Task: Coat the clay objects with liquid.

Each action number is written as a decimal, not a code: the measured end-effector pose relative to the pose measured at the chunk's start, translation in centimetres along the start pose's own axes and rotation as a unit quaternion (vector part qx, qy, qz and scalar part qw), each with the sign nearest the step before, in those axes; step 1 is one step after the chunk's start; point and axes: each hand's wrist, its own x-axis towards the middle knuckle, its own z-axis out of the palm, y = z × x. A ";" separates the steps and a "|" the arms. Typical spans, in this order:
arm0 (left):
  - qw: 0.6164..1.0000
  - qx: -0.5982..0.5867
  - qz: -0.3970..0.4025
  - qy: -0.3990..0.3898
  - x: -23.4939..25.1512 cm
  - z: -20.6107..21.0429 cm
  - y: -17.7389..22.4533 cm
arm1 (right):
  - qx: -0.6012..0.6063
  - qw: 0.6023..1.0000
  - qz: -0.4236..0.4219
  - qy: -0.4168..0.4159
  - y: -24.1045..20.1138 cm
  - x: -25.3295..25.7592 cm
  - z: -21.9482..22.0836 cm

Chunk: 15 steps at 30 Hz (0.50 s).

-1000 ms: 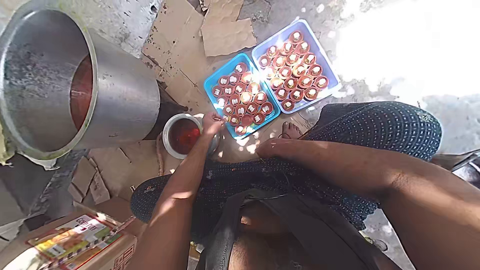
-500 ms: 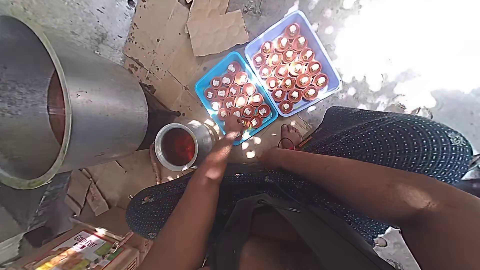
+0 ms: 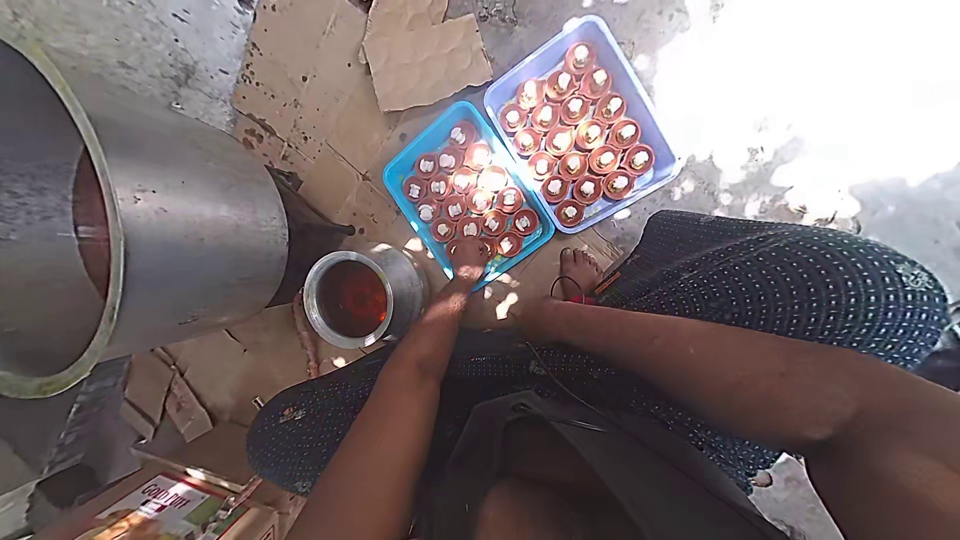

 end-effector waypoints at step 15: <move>0.917 0.272 0.279 -0.088 3.1 0.8 6.0 | -0.007 0.999 0.035 -0.011 -0.7 -1.3 -0.2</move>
